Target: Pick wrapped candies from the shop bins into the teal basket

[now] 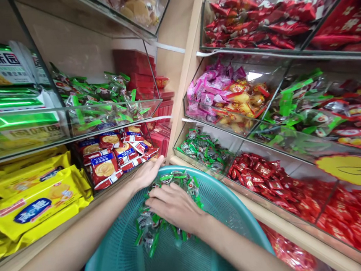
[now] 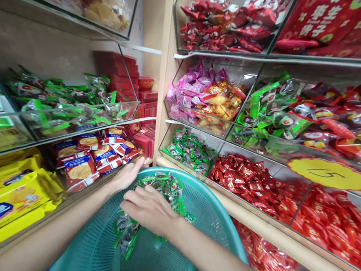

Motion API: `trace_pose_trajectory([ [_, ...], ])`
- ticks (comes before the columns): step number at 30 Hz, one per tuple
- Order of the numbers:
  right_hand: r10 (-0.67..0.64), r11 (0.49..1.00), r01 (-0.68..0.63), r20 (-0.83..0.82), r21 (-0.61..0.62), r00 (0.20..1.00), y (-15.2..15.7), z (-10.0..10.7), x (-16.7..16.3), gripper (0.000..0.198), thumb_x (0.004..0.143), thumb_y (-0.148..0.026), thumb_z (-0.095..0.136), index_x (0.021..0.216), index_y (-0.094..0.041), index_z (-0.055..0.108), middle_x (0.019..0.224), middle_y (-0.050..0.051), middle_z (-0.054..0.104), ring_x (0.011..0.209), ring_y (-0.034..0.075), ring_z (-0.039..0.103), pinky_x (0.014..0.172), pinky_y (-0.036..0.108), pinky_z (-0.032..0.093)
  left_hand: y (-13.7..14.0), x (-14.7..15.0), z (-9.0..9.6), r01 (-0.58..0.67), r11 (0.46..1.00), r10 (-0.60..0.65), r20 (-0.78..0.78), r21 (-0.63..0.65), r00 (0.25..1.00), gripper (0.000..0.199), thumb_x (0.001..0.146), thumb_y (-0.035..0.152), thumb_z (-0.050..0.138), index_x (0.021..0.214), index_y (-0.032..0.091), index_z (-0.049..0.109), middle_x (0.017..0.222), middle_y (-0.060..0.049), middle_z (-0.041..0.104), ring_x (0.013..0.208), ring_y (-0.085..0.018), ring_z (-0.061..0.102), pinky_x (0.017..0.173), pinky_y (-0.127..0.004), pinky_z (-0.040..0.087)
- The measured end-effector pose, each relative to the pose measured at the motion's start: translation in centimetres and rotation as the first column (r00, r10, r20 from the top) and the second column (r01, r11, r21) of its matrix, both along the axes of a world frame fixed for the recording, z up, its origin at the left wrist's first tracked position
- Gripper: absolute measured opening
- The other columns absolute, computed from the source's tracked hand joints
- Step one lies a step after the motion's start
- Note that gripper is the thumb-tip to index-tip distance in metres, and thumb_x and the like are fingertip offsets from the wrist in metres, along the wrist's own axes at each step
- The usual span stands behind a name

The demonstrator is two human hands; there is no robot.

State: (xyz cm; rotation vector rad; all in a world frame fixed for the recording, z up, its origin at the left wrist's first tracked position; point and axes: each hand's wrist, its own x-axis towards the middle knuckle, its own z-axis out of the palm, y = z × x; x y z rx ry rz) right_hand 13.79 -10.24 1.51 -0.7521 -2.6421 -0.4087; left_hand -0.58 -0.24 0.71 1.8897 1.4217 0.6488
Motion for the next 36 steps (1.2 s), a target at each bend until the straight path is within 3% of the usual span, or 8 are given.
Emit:
trace_pose_trajectory([
  [7,0.09,0.988,-0.105,0.13,0.11,0.987,0.6,-1.0,-2.3,0.026,0.097,-0.017,0.033,0.106,-0.019,0.058,0.102,0.0,0.06,0.08,0.014,0.048,0.076,0.03,0.038,0.1,-0.2,-0.4,0.037,0.999,-0.037,0.053,0.002,0.998,0.082,0.081,0.076,0.01,0.109,0.022,0.065,0.117,0.001,0.06,0.116,-0.02,0.05,0.103,-0.032,0.032],
  [14,0.014,0.99,-0.043,0.2,0.137,0.98,1.8,-2.7,-2.6,0.02,0.095,-0.017,0.04,0.103,-0.021,0.057,0.109,-0.001,0.058,0.087,0.014,0.051,0.096,0.032,0.037,0.3,-0.1,-0.6,0.031,0.999,-0.032,0.043,0.026,0.999,0.082,0.08,0.076,0.009,0.105,0.024,0.066,0.111,0.002,0.062,0.108,-0.022,0.054,0.098,-0.037,0.035],
  [20,-0.056,0.985,0.025,0.182,0.168,0.982,2.1,-3.6,-3.2,0.022,0.094,-0.018,0.039,0.107,-0.02,0.057,0.111,0.002,0.059,0.092,0.017,0.053,0.103,0.039,0.033,0.1,-0.2,-0.5,0.043,0.997,-0.046,0.034,0.064,0.998,0.085,0.081,0.075,0.008,0.108,0.019,0.066,0.109,0.0,0.063,0.105,-0.022,0.056,0.09,-0.034,0.039],
  [25,-0.077,0.995,0.066,0.152,0.077,0.985,2.4,-4.2,-3.2,0.024,0.092,-0.018,0.044,0.112,-0.016,0.056,0.114,0.007,0.059,0.115,0.024,0.044,0.109,0.048,0.025,0.0,-0.2,-0.6,0.04,0.997,-0.042,0.035,0.059,0.998,0.085,0.081,0.076,0.009,0.112,0.02,0.064,0.111,0.001,0.062,0.102,-0.021,0.057,0.089,-0.034,0.04],
  [29,-0.099,0.994,0.103,0.102,-0.037,0.99,2.1,-3.8,-3.2,0.031,0.089,-0.026,0.049,0.116,-0.013,0.055,0.115,0.009,0.059,0.121,0.025,0.04,0.111,0.052,0.018,0.0,-0.2,-0.4,0.021,0.999,-0.022,0.01,0.026,1.0,0.083,0.079,0.077,0.009,0.109,0.024,0.065,0.113,0.001,0.061,0.107,-0.022,0.054,0.096,-0.036,0.036],
  [36,-0.151,0.982,0.155,0.043,-0.104,0.988,1.4,-4.1,-3.4,0.048,0.091,-0.042,0.043,0.129,-0.013,0.047,0.134,0.012,0.048,0.13,0.024,0.032,0.109,0.053,0.023,-0.4,-0.3,0.2,0.03,0.999,-0.031,0.031,0.023,0.999,0.08,0.08,0.077,0.01,0.104,0.026,0.067,0.112,0.002,0.062,0.107,-0.021,0.055,0.095,-0.035,0.038],
])
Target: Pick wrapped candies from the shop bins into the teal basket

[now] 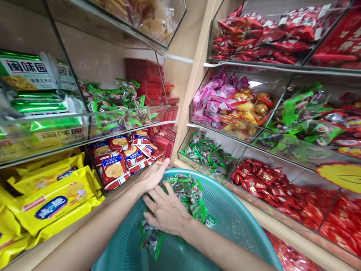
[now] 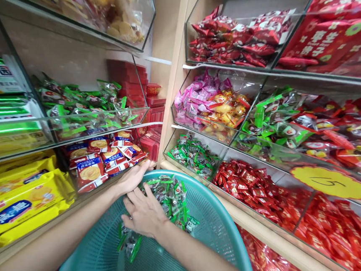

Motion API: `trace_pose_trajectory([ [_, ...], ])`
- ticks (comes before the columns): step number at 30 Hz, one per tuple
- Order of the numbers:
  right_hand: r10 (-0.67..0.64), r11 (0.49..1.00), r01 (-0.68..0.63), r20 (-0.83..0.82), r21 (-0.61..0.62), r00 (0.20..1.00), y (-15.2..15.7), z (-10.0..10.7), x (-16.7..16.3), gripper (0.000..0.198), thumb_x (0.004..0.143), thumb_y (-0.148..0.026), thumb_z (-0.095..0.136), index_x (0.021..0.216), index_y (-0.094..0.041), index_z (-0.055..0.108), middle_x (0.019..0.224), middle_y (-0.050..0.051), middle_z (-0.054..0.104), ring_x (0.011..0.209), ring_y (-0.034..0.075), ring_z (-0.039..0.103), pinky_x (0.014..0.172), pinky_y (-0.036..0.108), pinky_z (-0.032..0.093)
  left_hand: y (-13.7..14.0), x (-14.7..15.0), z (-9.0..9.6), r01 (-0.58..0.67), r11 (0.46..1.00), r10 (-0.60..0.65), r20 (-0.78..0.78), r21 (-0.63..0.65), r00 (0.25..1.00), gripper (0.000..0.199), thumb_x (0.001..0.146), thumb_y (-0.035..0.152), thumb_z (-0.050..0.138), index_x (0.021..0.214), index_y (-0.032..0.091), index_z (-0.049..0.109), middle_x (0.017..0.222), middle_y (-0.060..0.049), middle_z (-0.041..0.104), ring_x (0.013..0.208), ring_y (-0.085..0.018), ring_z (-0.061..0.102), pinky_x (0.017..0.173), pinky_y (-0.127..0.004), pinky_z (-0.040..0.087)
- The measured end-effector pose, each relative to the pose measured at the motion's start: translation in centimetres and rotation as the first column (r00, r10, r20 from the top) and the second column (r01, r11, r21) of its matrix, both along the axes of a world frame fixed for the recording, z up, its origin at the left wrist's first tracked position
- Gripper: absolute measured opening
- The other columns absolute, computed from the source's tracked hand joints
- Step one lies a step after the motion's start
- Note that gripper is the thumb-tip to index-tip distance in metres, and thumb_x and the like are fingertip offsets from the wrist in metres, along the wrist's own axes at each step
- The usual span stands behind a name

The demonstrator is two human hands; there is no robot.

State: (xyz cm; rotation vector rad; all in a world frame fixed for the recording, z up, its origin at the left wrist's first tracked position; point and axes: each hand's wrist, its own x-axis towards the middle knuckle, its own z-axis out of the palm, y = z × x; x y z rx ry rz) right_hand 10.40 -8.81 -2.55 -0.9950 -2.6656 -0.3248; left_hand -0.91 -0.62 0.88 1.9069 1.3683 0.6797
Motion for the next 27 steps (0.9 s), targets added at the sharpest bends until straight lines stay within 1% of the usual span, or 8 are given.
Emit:
trace_pose_trajectory([
  [5,-0.005,0.999,0.006,-0.01,0.053,1.0,0.5,-0.3,0.4,0.062,0.089,-0.056,0.04,0.132,-0.012,0.044,0.135,0.013,0.048,0.131,0.027,0.031,0.11,0.053,0.022,-0.1,0.0,0.0,-0.012,1.0,0.012,0.003,-0.009,1.0,0.08,0.079,0.077,0.011,0.102,0.026,0.067,0.11,0.003,0.063,0.103,-0.021,0.057,0.091,-0.034,0.039],
  [12,0.025,0.996,-0.027,0.031,0.084,0.999,0.1,-0.1,0.5,0.066,0.087,-0.06,0.039,0.132,-0.012,0.043,0.134,0.014,0.048,0.129,0.028,0.032,0.11,0.052,0.021,0.1,0.0,0.0,-0.027,0.999,0.027,0.001,-0.041,1.0,0.073,0.08,0.076,0.015,0.103,0.029,0.067,0.111,0.003,0.062,0.107,-0.021,0.055,0.097,-0.036,0.036],
  [15,0.043,0.992,-0.044,0.01,0.115,0.999,-0.1,0.0,0.3,0.064,0.088,-0.06,0.037,0.129,-0.012,0.046,0.13,0.014,0.051,0.126,0.027,0.034,0.108,0.05,0.023,0.1,0.0,-0.1,-0.016,0.999,0.017,0.023,-0.034,1.0,0.065,0.085,0.069,0.019,0.112,0.03,0.063,0.113,0.003,0.061,0.11,-0.019,0.053,0.1,-0.035,0.034],
  [18,0.148,0.973,-0.142,-0.021,0.184,0.989,0.2,0.6,0.6,0.051,0.09,-0.054,0.036,0.106,-0.013,0.061,0.102,0.011,0.063,0.103,0.023,0.047,0.099,0.044,0.033,0.1,-0.1,0.1,-0.053,0.998,0.053,-0.003,-0.046,0.999,0.066,0.085,0.069,0.02,0.108,0.026,0.065,0.114,0.003,0.061,0.111,-0.018,0.052,0.1,-0.032,0.034],
  [20,0.17,0.96,-0.147,-0.08,0.238,0.982,0.8,1.6,1.7,0.04,0.091,-0.045,0.036,0.084,-0.017,0.064,0.079,0.006,0.062,0.083,0.02,0.049,0.088,0.039,0.037,0.1,-0.1,0.2,-0.045,0.998,0.045,0.001,-0.034,0.999,0.073,0.082,0.073,0.017,0.105,0.024,0.065,0.113,0.001,0.061,0.11,-0.019,0.053,0.1,-0.032,0.034],
  [22,0.058,0.962,0.0,-0.204,0.273,0.977,1.7,3.1,3.5,0.035,0.093,-0.035,0.037,0.076,-0.018,0.062,0.073,0.005,0.06,0.077,0.018,0.048,0.082,0.037,0.038,0.2,-0.1,0.1,-0.006,1.0,0.006,0.007,-0.021,1.0,0.076,0.08,0.076,0.014,0.102,0.024,0.066,0.112,0.001,0.062,0.108,-0.021,0.054,0.102,-0.034,0.033],
  [24,-0.149,0.937,0.247,-0.355,0.247,0.923,2.7,4.6,6.0,0.03,0.093,-0.029,0.038,0.08,-0.018,0.062,0.081,0.007,0.061,0.083,0.019,0.05,0.081,0.035,0.037,0.4,-0.1,-0.1,0.019,0.999,-0.019,0.009,-0.03,1.0,0.076,0.08,0.077,0.014,0.102,0.026,0.066,0.113,0.001,0.061,0.108,-0.022,0.054,0.103,-0.034,0.031],
  [27,-0.438,0.832,0.541,-0.45,0.125,0.778,4.1,5.5,10.0,0.032,0.094,-0.033,0.037,0.09,-0.017,0.064,0.1,0.011,0.06,0.097,0.022,0.05,0.086,0.037,0.037,0.6,-0.1,-0.4,0.011,0.999,-0.01,0.017,-0.052,1.0,0.077,0.079,0.078,0.015,0.108,0.027,0.065,0.117,0.001,0.059,0.11,-0.023,0.052,0.104,-0.035,0.031],
])
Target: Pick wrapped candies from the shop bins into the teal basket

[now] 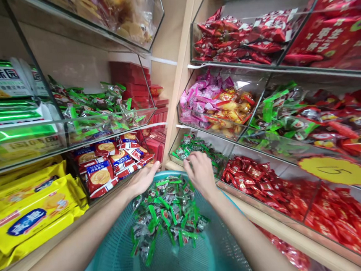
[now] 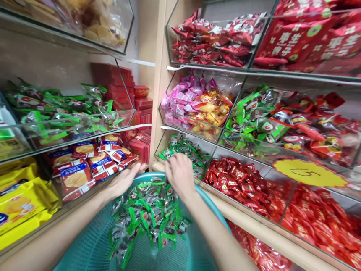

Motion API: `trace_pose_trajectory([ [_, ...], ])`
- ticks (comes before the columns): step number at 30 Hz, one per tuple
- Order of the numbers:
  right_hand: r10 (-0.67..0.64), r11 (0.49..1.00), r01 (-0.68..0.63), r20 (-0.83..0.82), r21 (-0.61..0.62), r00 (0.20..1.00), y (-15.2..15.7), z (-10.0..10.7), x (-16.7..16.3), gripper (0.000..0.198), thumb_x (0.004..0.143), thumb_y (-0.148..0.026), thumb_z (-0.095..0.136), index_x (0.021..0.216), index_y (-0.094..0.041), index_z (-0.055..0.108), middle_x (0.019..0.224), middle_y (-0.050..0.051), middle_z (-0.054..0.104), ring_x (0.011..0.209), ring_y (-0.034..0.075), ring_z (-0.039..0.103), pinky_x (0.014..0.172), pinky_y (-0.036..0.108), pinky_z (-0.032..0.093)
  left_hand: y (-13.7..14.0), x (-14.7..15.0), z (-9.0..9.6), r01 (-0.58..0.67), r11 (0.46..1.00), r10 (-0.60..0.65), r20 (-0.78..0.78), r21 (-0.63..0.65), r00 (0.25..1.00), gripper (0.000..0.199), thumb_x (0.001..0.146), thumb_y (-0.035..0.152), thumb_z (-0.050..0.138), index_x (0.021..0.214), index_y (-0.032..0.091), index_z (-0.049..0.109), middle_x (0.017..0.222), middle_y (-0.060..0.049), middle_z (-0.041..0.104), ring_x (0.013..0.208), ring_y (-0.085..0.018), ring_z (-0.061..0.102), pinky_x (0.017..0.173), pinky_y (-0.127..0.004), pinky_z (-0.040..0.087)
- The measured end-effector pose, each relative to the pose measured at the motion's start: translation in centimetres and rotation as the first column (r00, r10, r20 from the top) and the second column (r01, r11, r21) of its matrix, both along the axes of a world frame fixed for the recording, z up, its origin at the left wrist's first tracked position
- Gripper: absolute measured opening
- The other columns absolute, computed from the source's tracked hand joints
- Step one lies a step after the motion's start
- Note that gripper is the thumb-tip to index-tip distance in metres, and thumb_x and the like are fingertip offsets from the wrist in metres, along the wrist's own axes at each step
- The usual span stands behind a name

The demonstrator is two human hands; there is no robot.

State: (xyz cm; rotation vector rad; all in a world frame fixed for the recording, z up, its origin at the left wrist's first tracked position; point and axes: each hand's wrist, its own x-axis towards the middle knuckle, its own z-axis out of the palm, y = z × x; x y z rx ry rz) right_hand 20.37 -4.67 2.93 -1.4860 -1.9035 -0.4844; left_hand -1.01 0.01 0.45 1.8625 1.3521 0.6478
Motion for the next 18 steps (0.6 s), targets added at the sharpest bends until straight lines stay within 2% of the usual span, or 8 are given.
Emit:
trace_pose_trajectory([
  [2,-0.137,0.983,0.135,-0.01,-0.122,0.99,0.6,-0.3,2.0,0.038,0.094,-0.042,0.037,0.092,-0.018,0.066,0.115,0.013,0.057,0.107,0.025,0.047,0.09,0.039,0.035,0.0,0.0,0.0,-0.021,1.0,0.021,-0.008,-0.012,1.0,0.078,0.078,0.078,0.015,0.108,0.026,0.065,0.117,0.001,0.059,0.111,-0.022,0.051,0.104,-0.035,0.031],
  [4,-0.22,0.94,0.215,0.011,-0.266,0.976,1.0,-0.8,3.2,0.044,0.093,-0.048,0.035,0.093,-0.019,0.067,0.123,0.013,0.054,0.114,0.027,0.044,0.093,0.043,0.034,-0.1,0.1,0.2,-0.037,0.999,0.037,-0.026,-0.026,0.999,0.079,0.078,0.079,0.014,0.109,0.027,0.064,0.118,0.002,0.059,0.112,-0.022,0.05,0.105,-0.035,0.029],
  [8,-0.221,0.868,0.213,0.035,-0.449,0.975,1.2,-1.2,3.5,0.052,0.094,-0.053,0.027,0.102,-0.022,0.067,0.123,0.011,0.056,0.114,0.027,0.046,0.094,0.045,0.032,-0.5,0.1,0.7,-0.05,0.997,0.047,-0.058,-0.052,0.997,0.081,0.076,0.08,0.012,0.11,0.029,0.065,0.119,0.002,0.058,0.112,-0.023,0.051,0.106,-0.036,0.029],
  [12,-0.224,0.841,0.217,0.047,-0.496,0.973,1.3,-1.1,3.2,0.057,0.094,-0.056,0.024,0.101,-0.021,0.068,0.124,0.011,0.055,0.113,0.028,0.047,0.094,0.048,0.031,-0.7,0.1,0.8,-0.039,0.998,0.036,-0.078,-0.046,0.996,0.081,0.076,0.08,0.011,0.106,0.03,0.066,0.116,0.003,0.06,0.109,-0.022,0.053,0.103,-0.037,0.032],
  [18,-0.208,0.874,0.197,0.024,-0.444,0.978,1.4,-1.3,3.5,0.052,0.094,-0.051,0.026,0.107,-0.021,0.066,0.124,0.011,0.054,0.11,0.027,0.049,0.093,0.046,0.034,-0.3,0.0,0.5,-0.025,0.997,0.02,-0.068,-0.067,0.998,0.079,0.075,0.081,0.012,0.109,0.031,0.064,0.121,0.002,0.057,0.115,-0.024,0.048,0.106,-0.036,0.025],
])
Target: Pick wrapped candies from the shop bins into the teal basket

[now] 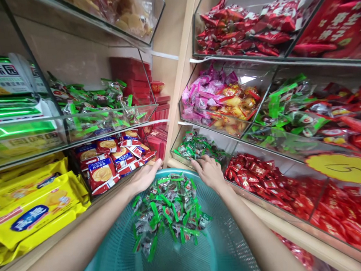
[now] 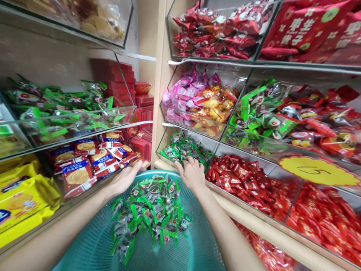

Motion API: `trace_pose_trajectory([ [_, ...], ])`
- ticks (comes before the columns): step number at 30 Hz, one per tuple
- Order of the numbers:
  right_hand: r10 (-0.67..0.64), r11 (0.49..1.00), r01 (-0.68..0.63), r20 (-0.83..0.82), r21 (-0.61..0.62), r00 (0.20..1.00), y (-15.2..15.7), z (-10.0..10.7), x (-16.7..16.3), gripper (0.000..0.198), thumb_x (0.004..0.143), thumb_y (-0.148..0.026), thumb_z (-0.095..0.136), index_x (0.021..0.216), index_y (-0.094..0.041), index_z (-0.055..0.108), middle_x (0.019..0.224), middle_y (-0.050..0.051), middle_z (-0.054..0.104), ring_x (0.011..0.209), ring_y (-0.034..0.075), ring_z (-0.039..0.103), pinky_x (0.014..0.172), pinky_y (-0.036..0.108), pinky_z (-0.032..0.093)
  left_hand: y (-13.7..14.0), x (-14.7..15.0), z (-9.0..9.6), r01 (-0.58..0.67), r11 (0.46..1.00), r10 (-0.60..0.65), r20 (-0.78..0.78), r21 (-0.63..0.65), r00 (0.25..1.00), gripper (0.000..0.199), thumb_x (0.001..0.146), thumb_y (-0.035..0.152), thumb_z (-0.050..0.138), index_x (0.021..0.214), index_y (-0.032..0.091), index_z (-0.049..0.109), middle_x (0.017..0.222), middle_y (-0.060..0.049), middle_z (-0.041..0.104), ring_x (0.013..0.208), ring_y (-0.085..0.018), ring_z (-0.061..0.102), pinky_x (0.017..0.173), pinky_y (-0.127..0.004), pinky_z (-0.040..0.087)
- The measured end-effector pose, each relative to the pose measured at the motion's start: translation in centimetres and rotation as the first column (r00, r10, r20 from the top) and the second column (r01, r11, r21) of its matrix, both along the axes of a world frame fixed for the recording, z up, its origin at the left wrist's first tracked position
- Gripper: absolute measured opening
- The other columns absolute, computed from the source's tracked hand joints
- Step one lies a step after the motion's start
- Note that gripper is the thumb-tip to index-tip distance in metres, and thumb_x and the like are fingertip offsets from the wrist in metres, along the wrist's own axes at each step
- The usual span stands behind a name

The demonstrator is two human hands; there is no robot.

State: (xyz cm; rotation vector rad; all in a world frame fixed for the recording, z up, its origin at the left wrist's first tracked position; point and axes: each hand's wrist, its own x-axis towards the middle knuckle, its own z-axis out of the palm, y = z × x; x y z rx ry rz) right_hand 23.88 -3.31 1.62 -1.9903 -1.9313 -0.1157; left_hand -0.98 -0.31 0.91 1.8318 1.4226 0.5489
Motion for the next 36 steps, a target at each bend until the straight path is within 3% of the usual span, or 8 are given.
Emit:
trace_pose_trajectory([
  [4,0.017,0.997,-0.012,-0.063,0.075,0.998,0.2,-0.4,0.5,0.042,0.094,-0.043,0.033,0.102,-0.018,0.066,0.118,0.01,0.056,0.102,0.024,0.053,0.089,0.038,0.04,0.2,-0.1,-0.2,-0.006,1.0,0.006,0.006,0.0,1.0,0.081,0.075,0.081,0.013,0.113,0.029,0.062,0.122,0.0,0.056,0.115,-0.025,0.048,0.105,-0.036,0.027],
  [9,0.116,0.952,-0.067,-0.149,0.3,0.982,0.2,-0.1,0.9,0.031,0.089,-0.031,0.042,0.103,-0.013,0.063,0.115,0.013,0.057,0.099,0.024,0.056,0.084,0.035,0.045,-0.1,0.0,-0.1,-0.039,0.999,0.038,0.021,0.002,0.999,0.079,0.075,0.081,0.014,0.107,0.03,0.066,0.117,0.003,0.059,0.111,-0.023,0.051,0.104,-0.035,0.029],
  [13,0.28,0.846,-0.14,-0.205,0.514,0.938,-0.8,1.7,0.0,0.028,0.09,-0.026,0.041,0.098,-0.016,0.065,0.108,0.012,0.06,0.098,0.022,0.058,0.086,0.036,0.046,0.2,0.0,-0.4,-0.037,0.999,0.037,0.074,-0.004,0.997,0.076,0.077,0.08,0.015,0.104,0.029,0.066,0.114,0.004,0.061,0.111,-0.02,0.052,0.105,-0.035,0.03],
  [17,0.529,0.738,-0.234,-0.327,0.633,0.783,-2.4,3.4,-2.5,0.02,0.088,-0.024,0.047,0.088,-0.018,0.066,0.097,0.008,0.063,0.092,0.018,0.059,0.082,0.033,0.048,1.0,0.1,-1.0,-0.013,0.999,0.02,0.211,-0.034,0.977,0.068,0.082,0.073,0.022,0.105,0.024,0.064,0.116,0.004,0.06,0.114,-0.017,0.05,0.108,-0.033,0.029],
  [22,0.676,0.737,-0.463,-0.526,0.493,0.517,-4.2,2.7,-6.6,0.012,0.084,-0.022,0.057,0.079,-0.02,0.068,0.088,0.003,0.065,0.085,0.014,0.062,0.076,0.03,0.051,1.1,0.4,-0.6,0.097,0.969,0.02,0.464,-0.226,0.886,0.081,0.08,0.075,0.023,0.106,0.01,0.064,0.111,-0.009,0.062,0.106,-0.023,0.056,0.097,-0.033,0.043],
  [25,0.665,0.729,-0.56,-0.601,0.392,0.444,-4.6,1.2,-8.6,0.011,0.083,-0.02,0.059,0.079,-0.019,0.069,0.087,0.003,0.065,0.081,0.013,0.062,0.072,0.027,0.052,0.7,0.5,-0.1,0.104,0.946,0.068,0.499,-0.308,0.864,0.088,0.078,0.078,0.022,0.107,0.005,0.06,0.11,-0.013,0.062,0.108,-0.026,0.056,0.094,-0.033,0.045],
  [31,0.675,0.708,-0.628,-0.573,0.324,0.465,-4.4,-1.1,-11.1,0.018,0.081,-0.008,0.056,0.086,-0.018,0.071,0.094,0.004,0.065,0.086,0.013,0.061,0.081,0.028,0.049,0.4,0.5,0.4,0.058,0.933,0.129,0.48,-0.354,0.868,0.08,0.085,0.068,0.02,0.124,0.004,0.051,0.128,-0.008,0.051,0.113,-0.017,0.053,0.102,-0.024,0.039],
  [36,0.665,0.724,-0.636,-0.513,0.267,0.542,-3.5,-2.4,-12.0,0.02,0.078,-0.005,0.057,0.086,-0.018,0.071,0.094,0.004,0.065,0.086,0.013,0.061,0.083,0.028,0.048,0.8,0.5,-0.2,0.063,0.949,0.11,0.514,-0.308,0.851,0.084,0.079,0.075,0.026,0.114,0.006,0.057,0.12,-0.009,0.057,0.105,-0.018,0.057,0.098,-0.023,0.042],
])
